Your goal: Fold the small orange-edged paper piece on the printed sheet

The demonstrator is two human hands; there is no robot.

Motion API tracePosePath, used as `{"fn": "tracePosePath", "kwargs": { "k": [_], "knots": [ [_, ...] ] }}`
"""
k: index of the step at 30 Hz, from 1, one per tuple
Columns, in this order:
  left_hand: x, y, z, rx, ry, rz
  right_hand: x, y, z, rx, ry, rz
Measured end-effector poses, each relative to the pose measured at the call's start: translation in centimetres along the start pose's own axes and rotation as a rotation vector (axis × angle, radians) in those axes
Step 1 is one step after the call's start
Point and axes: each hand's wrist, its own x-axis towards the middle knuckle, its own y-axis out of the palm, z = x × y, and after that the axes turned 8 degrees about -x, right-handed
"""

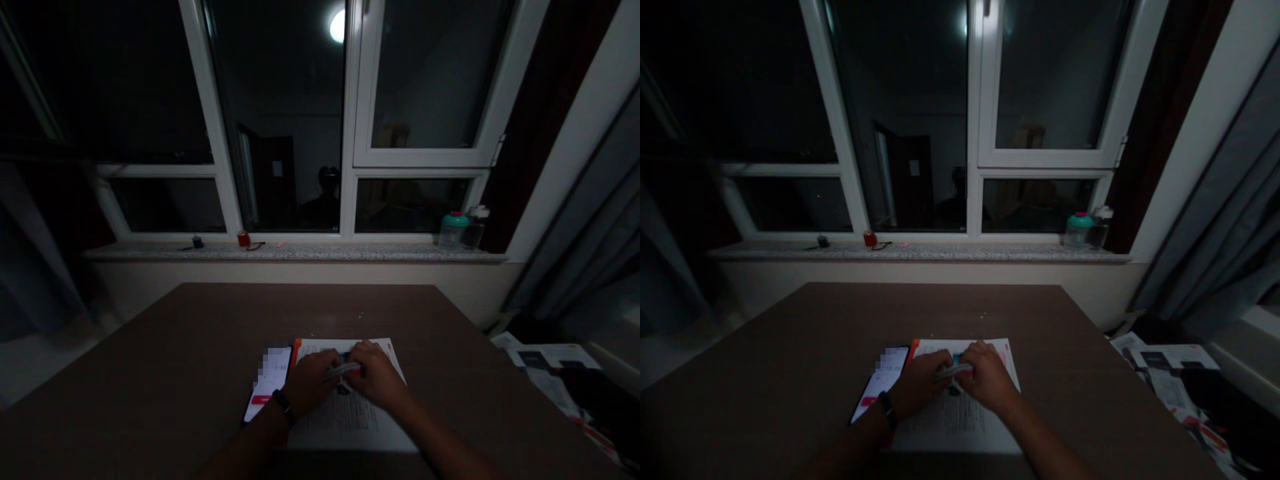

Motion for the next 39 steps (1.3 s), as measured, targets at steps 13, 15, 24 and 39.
{"fn": "tracePosePath", "kwargs": {
  "k": [13,15,24,39],
  "knots": [
    [-0.1,0.0,-0.1,0.048,0.160,-0.148,0.2,0.0,0.2,-0.121,-0.077,-0.045],
    [0.0,0.1,0.1,0.076,0.136,-0.115,0.4,0.5,0.1,-0.134,-0.071,-0.008],
    [-0.1,0.4,1.1,0.129,0.068,0.035,0.0,-0.1,-0.3,-0.085,-0.052,0.170],
    [0.2,0.5,1.3,0.021,-0.076,0.046,-0.1,0.1,-0.8,0.170,-0.044,0.164]
  ]
}}
